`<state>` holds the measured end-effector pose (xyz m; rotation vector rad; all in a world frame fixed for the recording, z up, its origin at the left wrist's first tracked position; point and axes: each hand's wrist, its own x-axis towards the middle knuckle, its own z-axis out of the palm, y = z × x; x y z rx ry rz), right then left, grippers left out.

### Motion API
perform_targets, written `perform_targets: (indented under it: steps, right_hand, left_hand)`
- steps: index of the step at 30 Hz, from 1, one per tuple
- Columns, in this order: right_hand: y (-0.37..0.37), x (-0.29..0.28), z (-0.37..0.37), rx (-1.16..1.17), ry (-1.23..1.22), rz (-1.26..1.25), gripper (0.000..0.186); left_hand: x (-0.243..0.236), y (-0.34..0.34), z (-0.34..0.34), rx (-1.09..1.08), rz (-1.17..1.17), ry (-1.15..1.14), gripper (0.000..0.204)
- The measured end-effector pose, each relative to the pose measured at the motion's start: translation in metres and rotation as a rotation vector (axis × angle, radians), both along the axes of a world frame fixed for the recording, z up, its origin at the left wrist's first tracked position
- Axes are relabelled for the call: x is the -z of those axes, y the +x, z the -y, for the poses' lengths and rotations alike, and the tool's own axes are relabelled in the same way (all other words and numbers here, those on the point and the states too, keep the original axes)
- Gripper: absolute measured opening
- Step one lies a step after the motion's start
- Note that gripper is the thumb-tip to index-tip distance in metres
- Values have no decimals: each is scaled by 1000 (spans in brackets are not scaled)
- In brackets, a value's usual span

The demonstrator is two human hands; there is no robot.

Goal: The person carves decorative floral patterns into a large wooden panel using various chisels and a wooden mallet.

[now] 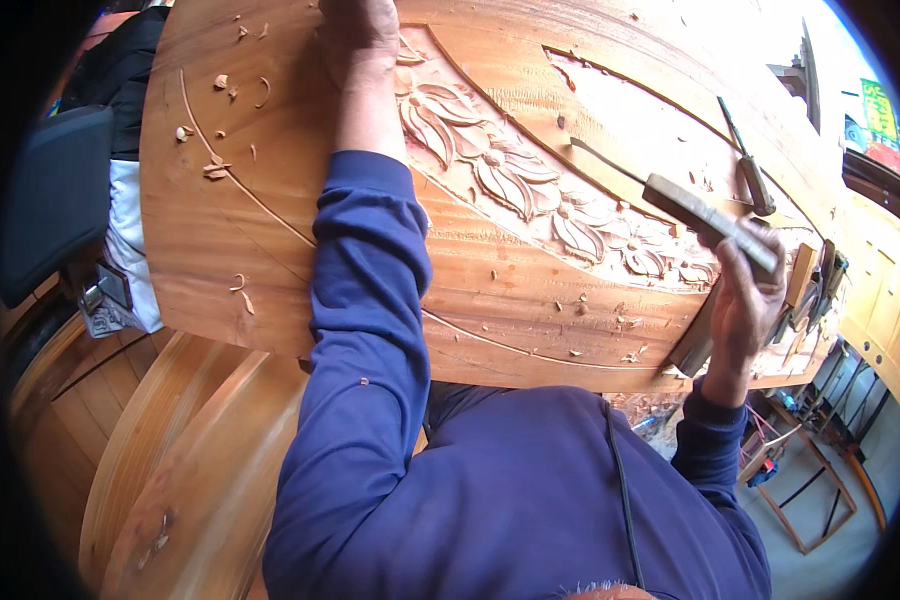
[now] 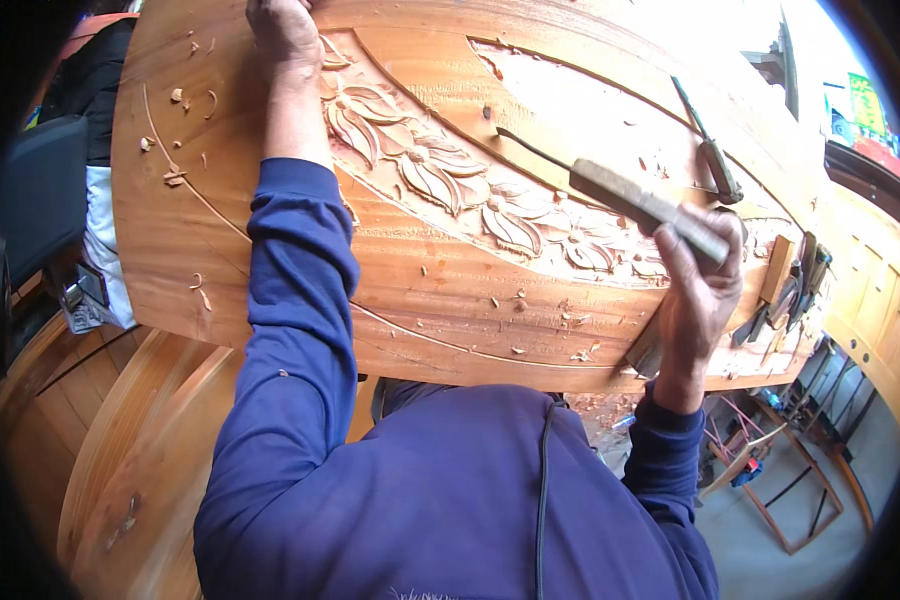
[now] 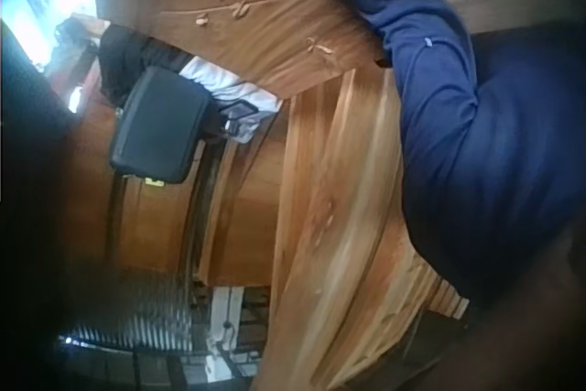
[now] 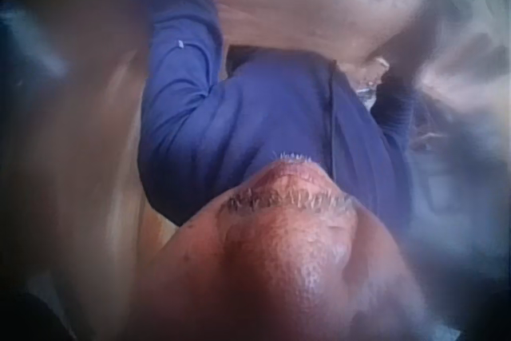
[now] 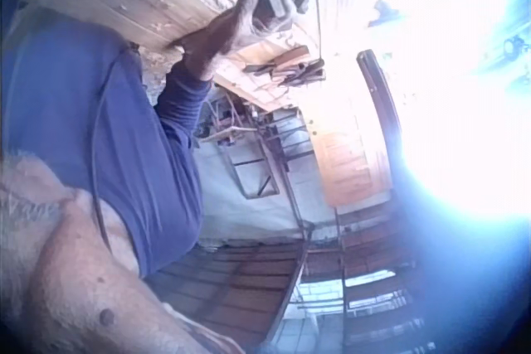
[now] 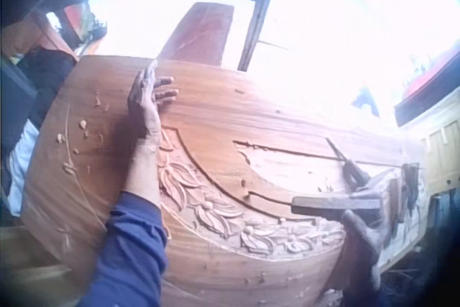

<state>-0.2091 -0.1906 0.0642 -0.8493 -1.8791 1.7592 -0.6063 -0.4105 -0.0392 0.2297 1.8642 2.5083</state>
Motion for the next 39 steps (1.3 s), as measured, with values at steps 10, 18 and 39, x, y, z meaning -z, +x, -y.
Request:
perform_targets:
  steps: [10, 18, 39]
  right_hand:
    - [29, 1, 73, -385, -219, 448, 40]
    - [-20, -10, 110, -482, -176, 392, 37]
    - [-30, 9, 113, -321, -522, 472, 44]
  left_hand:
    - [-47, 238, -22, 404, -791, -360, 15]
    - [-20, 243, -9, 374, -656, -458, 36]
    - [-11, 230, -13, 380, -465, -382, 45]
